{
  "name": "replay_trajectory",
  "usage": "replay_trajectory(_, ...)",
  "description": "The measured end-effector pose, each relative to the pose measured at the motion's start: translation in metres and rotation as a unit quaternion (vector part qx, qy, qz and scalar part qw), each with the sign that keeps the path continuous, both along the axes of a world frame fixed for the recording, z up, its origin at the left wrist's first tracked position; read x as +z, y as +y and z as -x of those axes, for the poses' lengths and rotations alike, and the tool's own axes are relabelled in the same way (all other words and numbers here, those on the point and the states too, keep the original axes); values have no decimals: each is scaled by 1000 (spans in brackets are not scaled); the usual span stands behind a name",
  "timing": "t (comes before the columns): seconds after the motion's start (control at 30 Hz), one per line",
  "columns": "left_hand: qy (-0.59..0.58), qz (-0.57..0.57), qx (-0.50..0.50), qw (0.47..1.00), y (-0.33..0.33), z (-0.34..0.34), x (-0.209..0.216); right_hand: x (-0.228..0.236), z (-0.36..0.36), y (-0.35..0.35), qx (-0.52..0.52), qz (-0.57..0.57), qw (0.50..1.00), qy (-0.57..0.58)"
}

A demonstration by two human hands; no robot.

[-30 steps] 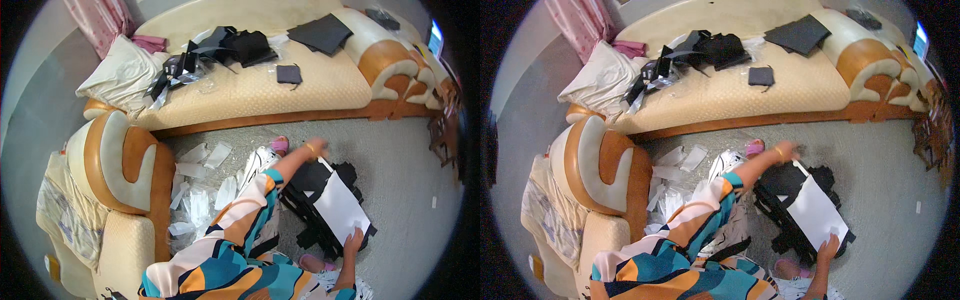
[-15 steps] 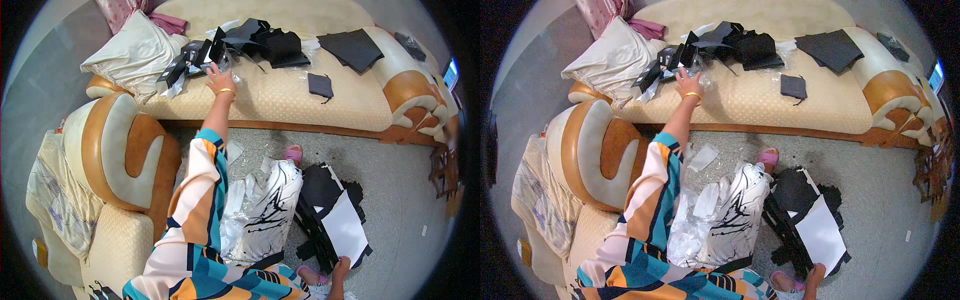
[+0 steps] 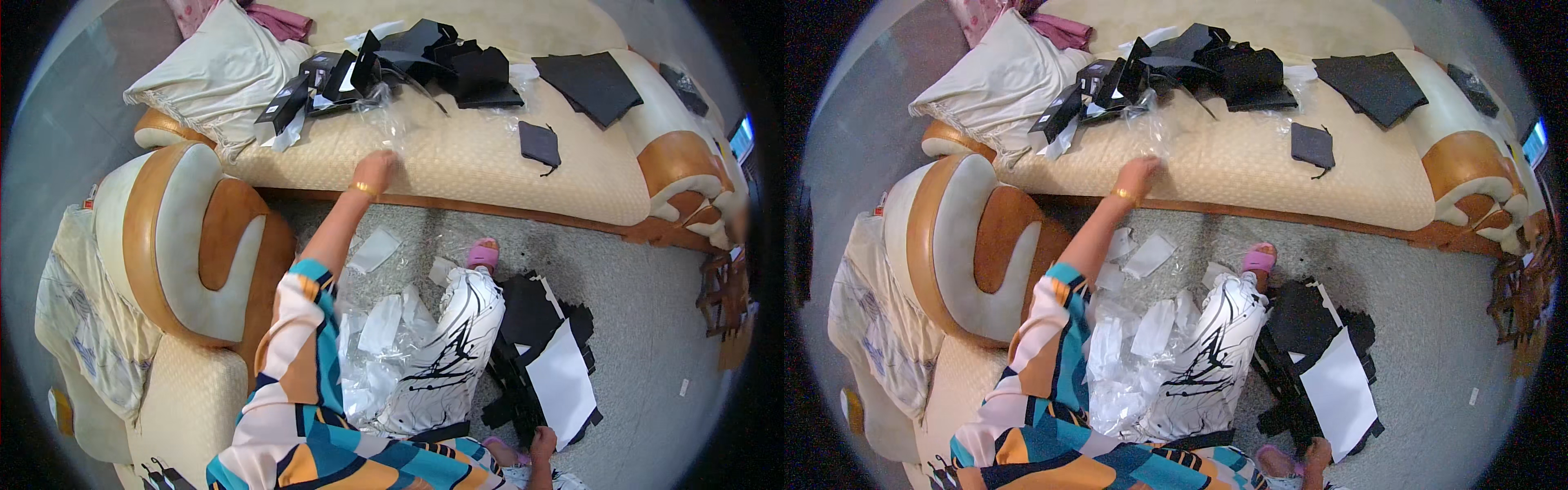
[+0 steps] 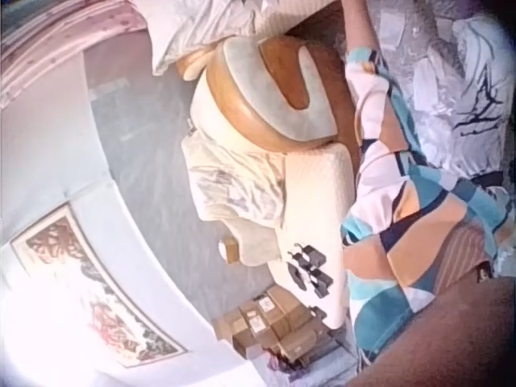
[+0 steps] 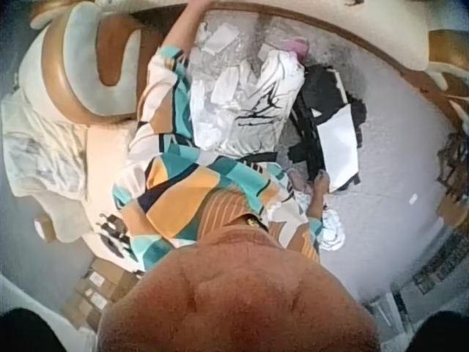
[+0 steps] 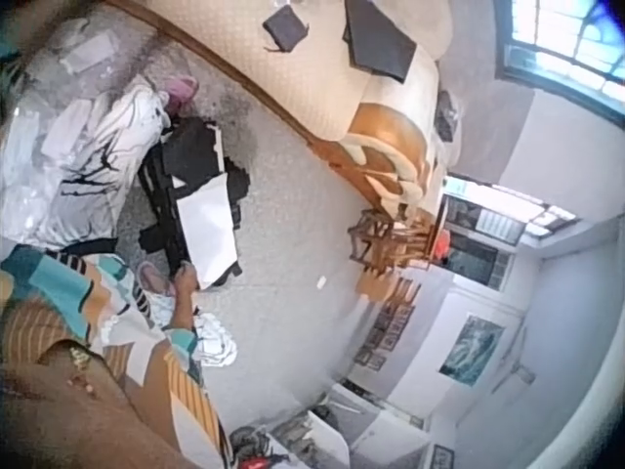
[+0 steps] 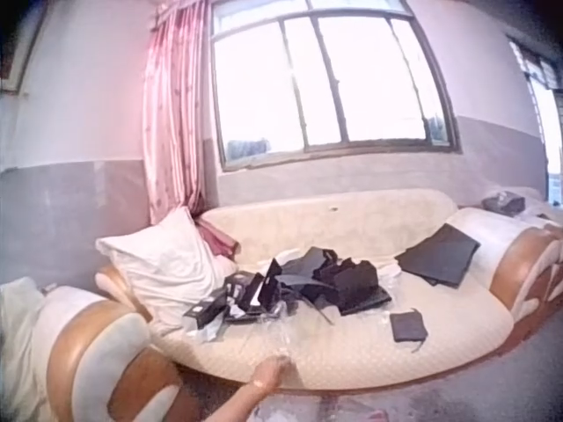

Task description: The recorder is folding and assembling black cardboard or plastic sheets and organizing papers and packaging materials.

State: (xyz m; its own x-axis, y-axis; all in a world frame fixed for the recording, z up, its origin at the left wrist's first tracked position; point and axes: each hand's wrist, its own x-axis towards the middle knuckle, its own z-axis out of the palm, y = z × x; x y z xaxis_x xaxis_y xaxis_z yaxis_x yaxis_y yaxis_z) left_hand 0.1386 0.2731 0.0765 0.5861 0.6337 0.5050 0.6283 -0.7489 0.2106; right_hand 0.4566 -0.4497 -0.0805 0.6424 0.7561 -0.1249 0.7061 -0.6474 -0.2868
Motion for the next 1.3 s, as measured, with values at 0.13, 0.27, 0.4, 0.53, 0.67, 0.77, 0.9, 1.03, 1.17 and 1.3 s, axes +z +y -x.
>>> replay_trajectory(0.13,240,231,-43,942,-76,45,-6,13,6,14,7,35,999,18)
replay_trajectory(0.27,268,564,-243,743,-127,92,25,-10,4,3,-25,126,986,108)
replay_trajectory(0.4,-73,574,-78,812,-67,148,29,-6,8,3,51,196,967,153)
replay_trajectory(0.53,-231,59,342,909,38,189,46,-12,7,8,64,173,966,180)
replay_trajectory(0.67,-19,126,447,886,95,170,55,9,25,28,26,125,968,217)
replay_trajectory(0.77,-96,129,432,888,128,162,30,0,34,27,112,123,978,128)
replay_trajectory(0.9,-69,145,479,863,141,160,27,17,48,32,24,136,963,232)
replay_trajectory(1.03,64,38,479,875,167,190,-12,11,45,5,21,192,951,242)
replay_trajectory(1.17,31,25,460,887,93,167,2,5,38,-4,39,176,961,212)
replay_trajectory(1.3,-45,-47,416,907,-4,183,2,20,44,26,35,89,972,217)
